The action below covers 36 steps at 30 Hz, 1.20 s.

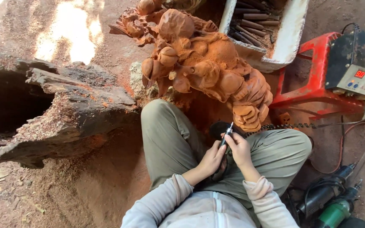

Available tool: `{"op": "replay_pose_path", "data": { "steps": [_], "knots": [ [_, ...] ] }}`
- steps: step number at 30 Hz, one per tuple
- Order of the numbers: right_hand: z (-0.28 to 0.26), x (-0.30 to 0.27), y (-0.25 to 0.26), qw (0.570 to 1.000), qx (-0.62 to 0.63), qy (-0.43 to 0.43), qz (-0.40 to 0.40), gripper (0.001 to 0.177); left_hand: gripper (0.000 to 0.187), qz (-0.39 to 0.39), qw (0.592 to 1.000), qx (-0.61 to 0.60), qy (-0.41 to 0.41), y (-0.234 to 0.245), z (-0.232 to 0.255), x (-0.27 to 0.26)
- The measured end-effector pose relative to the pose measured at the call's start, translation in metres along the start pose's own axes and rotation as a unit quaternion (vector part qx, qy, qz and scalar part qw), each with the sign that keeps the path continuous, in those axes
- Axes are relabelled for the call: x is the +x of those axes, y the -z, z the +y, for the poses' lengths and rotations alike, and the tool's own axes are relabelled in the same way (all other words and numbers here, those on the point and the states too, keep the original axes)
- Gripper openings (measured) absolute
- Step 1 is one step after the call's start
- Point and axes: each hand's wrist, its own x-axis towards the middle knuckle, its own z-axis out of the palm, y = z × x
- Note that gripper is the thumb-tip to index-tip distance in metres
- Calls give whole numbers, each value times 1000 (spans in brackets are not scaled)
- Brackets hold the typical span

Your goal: Carving intricate details into a wooden sculpture using a handheld rotary tool.

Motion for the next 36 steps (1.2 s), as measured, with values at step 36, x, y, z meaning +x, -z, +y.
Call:
{"op": "replay_pose_path", "data": {
  "steps": [36],
  "knots": [
    [-5, 12, 28, 992, -87, 43, 75, 28, 33, 7, 999, 24, 23, -43, 36, 11]
  ]
}}
